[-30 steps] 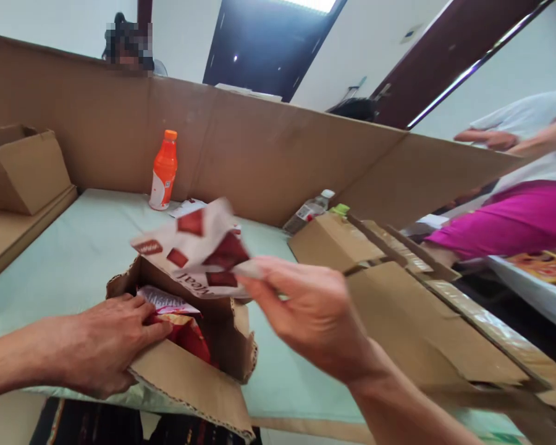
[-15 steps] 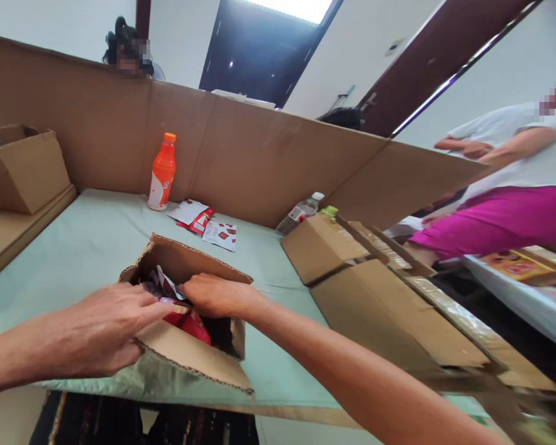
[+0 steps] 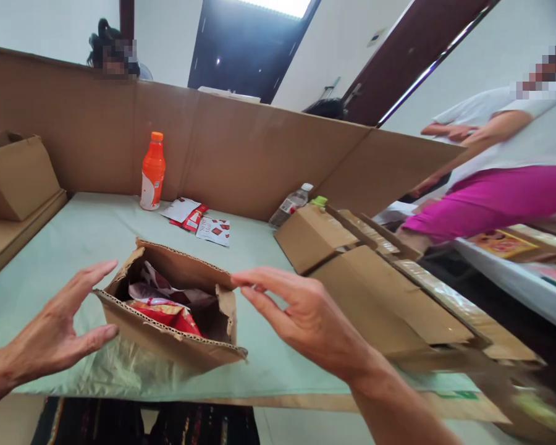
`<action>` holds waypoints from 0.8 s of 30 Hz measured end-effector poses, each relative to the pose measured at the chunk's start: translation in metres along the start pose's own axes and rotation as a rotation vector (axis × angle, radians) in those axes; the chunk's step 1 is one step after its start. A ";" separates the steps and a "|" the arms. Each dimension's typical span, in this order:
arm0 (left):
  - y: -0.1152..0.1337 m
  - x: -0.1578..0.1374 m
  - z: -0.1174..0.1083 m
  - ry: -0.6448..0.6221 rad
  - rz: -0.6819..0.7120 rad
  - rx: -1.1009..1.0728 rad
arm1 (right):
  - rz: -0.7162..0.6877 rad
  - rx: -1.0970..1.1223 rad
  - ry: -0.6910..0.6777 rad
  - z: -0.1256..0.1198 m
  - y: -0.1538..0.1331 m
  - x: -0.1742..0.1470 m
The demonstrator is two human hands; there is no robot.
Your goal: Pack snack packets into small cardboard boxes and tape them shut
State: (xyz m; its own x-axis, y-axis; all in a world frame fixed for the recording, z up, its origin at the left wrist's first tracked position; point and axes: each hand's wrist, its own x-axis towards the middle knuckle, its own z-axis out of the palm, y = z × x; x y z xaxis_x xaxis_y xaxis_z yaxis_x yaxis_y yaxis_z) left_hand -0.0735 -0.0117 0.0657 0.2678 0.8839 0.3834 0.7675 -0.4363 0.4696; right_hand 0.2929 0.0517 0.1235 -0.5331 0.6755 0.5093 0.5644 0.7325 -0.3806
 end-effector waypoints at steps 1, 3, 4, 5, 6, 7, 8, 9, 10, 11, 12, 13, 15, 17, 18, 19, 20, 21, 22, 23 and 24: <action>-0.004 0.003 0.006 -0.017 -0.009 -0.048 | 0.013 0.016 -0.032 0.006 0.003 -0.009; -0.008 0.010 0.017 0.010 -0.059 -0.127 | 0.003 0.070 -0.115 0.022 0.007 -0.025; -0.008 0.015 0.021 0.048 -0.102 -0.143 | -0.008 0.102 -0.142 0.030 0.009 -0.030; -0.007 0.019 0.024 0.084 -0.146 -0.137 | -0.015 0.131 -0.144 0.036 0.011 -0.034; -0.006 0.024 0.026 0.122 -0.177 -0.117 | -0.012 0.154 -0.116 0.040 0.013 -0.037; -0.003 0.028 0.027 0.148 -0.186 -0.093 | 0.005 0.166 -0.060 0.042 0.014 -0.038; 0.000 0.032 0.028 0.165 -0.176 -0.069 | 0.033 0.168 0.016 0.041 0.016 -0.038; 0.003 0.036 0.029 0.172 -0.153 -0.049 | 0.059 0.158 0.103 0.038 0.018 -0.038; 0.005 0.039 0.030 0.178 -0.129 -0.035 | 0.074 0.138 0.178 0.035 0.019 -0.036; 0.007 0.041 0.031 0.187 -0.114 -0.025 | 0.076 0.113 0.222 0.033 0.021 -0.034; 0.008 0.043 0.032 0.201 -0.108 -0.016 | 0.065 0.087 0.226 0.032 0.022 -0.033; 0.008 0.044 0.034 0.215 -0.109 -0.005 | 0.035 0.065 0.187 0.033 0.023 -0.032; 0.004 0.042 0.037 0.218 -0.113 0.002 | -0.072 0.026 0.028 0.042 0.024 -0.036; -0.005 0.038 0.041 0.170 -0.112 -0.024 | -0.200 -0.021 -0.106 0.056 0.023 -0.046; -0.010 0.035 0.042 0.141 -0.110 -0.045 | -0.249 -0.050 -0.135 0.063 0.022 -0.051; -0.015 0.032 0.043 0.121 -0.109 -0.065 | -0.277 -0.080 -0.144 0.069 0.022 -0.056; -0.019 0.029 0.045 0.117 -0.107 -0.081 | -0.282 -0.107 -0.145 0.073 0.021 -0.060; -0.022 0.026 0.046 0.121 -0.104 -0.092 | -0.273 -0.126 -0.153 0.076 0.021 -0.061; -0.024 0.023 0.047 0.131 -0.101 -0.097 | -0.257 -0.136 -0.172 0.077 0.020 -0.061; -0.024 0.021 0.047 0.138 -0.101 -0.094 | -0.239 -0.138 -0.202 0.077 0.020 -0.058; -0.024 0.018 0.048 0.147 -0.108 -0.085 | -0.224 -0.134 -0.234 0.076 0.020 -0.054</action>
State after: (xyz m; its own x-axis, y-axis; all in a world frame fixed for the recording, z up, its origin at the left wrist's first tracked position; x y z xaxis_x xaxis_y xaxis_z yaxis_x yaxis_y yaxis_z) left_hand -0.0589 0.0227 0.0237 0.0940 0.8947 0.4366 0.7336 -0.3587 0.5772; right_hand 0.2850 0.0363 0.0292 -0.7740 0.5120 0.3725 0.4866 0.8574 -0.1674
